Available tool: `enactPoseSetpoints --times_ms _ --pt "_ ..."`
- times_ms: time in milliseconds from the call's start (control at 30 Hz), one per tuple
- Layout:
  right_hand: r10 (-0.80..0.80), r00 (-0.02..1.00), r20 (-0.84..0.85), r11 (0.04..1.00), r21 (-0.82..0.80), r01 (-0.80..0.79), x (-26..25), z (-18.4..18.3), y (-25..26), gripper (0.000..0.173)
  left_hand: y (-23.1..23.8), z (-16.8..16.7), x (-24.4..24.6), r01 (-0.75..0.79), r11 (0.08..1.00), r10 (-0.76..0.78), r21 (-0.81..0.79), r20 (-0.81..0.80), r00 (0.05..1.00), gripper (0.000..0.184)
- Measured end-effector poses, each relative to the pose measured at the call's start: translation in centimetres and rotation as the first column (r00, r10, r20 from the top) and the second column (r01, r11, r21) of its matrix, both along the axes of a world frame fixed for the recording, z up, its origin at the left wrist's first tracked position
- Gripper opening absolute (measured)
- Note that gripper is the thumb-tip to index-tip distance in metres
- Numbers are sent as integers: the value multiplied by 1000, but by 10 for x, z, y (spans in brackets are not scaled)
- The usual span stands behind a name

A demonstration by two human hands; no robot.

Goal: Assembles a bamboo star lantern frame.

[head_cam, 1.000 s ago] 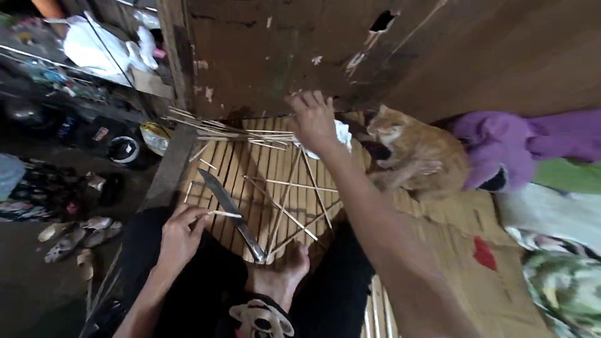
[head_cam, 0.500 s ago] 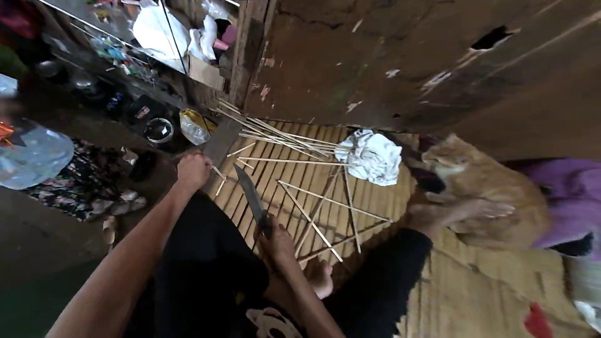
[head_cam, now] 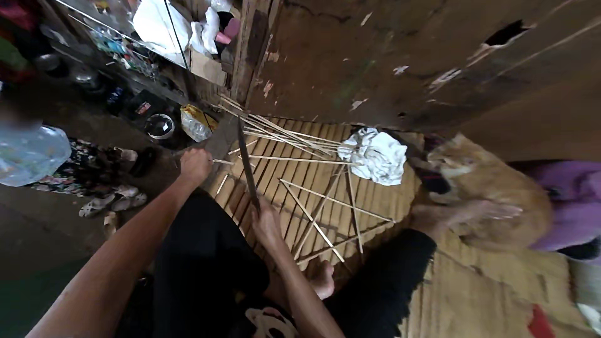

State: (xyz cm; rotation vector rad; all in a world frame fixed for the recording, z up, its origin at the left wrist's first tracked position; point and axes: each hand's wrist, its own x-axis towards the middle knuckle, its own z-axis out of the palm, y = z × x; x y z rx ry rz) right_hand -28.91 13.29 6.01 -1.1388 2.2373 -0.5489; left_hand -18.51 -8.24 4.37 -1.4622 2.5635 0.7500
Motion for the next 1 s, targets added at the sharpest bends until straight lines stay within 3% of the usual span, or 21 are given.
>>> enactPoseSetpoints --times_ms 100,300,600,767,1000 --pt "53 998 39 997 53 -55 2 -4 -43 36 0 -2 -1 19 1000 -19 13 -10 1000 19" --pt "148 988 46 989 6 -149 9 -31 -88 36 0 -7 3 -2 999 5 41 -82 997 18" --pt "175 984 19 983 51 -175 10 -33 -91 37 0 -7 1 14 999 -11 32 -94 996 19" --pt "194 981 22 941 278 -193 17 -13 -97 39 -2 -10 0 42 999 -40 30 -67 997 18" --pt "230 973 5 924 314 -220 21 -2 -98 57 -2 -5 -3 35 999 -34 40 -29 999 18"
